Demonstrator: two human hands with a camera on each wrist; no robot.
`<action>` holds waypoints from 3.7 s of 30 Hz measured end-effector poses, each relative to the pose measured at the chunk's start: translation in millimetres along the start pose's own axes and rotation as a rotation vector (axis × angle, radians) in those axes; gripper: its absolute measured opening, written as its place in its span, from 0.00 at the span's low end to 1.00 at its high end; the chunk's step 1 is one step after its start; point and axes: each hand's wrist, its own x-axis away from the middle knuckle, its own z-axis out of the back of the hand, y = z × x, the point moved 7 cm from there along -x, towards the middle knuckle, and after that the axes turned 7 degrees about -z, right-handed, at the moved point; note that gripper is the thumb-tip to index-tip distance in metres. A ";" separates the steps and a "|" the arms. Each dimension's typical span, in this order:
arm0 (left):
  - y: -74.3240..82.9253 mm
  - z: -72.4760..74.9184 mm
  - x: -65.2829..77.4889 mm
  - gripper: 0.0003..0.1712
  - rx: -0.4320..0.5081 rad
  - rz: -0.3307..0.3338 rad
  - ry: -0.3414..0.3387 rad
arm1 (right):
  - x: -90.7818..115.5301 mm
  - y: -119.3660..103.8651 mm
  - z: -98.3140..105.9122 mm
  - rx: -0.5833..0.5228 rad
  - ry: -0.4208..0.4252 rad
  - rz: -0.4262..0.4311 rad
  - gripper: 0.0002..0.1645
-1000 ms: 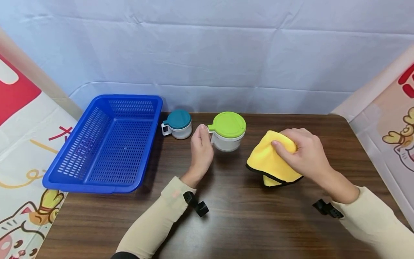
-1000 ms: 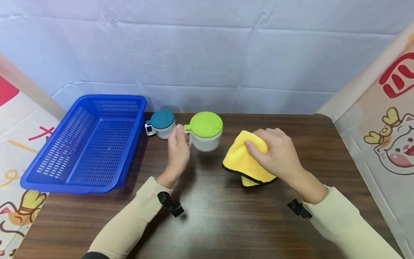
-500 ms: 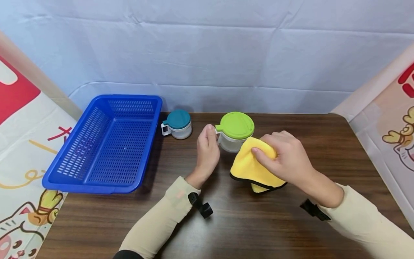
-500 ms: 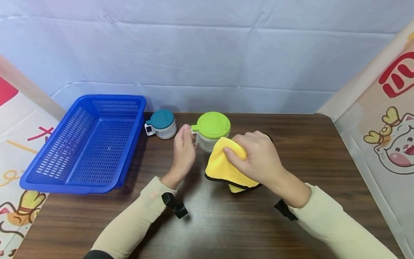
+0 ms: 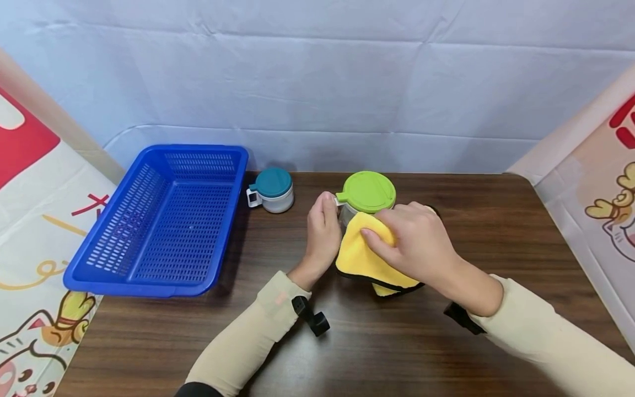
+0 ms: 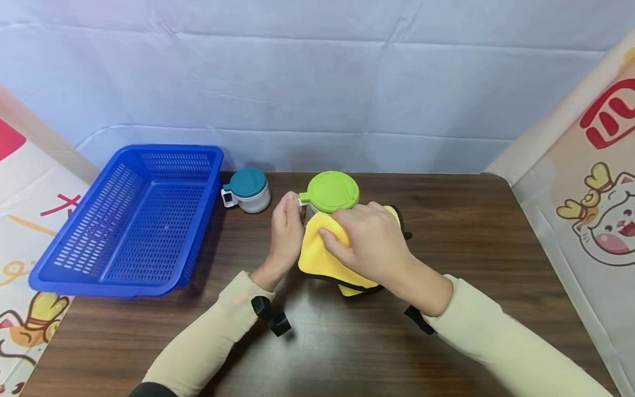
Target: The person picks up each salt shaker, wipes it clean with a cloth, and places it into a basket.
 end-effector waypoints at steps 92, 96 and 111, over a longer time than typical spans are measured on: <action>-1.3 13.9 -6.7 0.22 -0.004 0.044 0.099 | 17.5 36.5 8.0 0.087 0.054 0.209 0.30; -1.1 14.7 -6.5 0.22 0.000 0.058 0.108 | 17.1 41.5 6.8 0.096 0.049 0.174 0.31; -4.3 16.2 -4.5 0.23 0.030 0.086 0.111 | 15.5 52.2 -0.1 0.068 0.024 0.097 0.31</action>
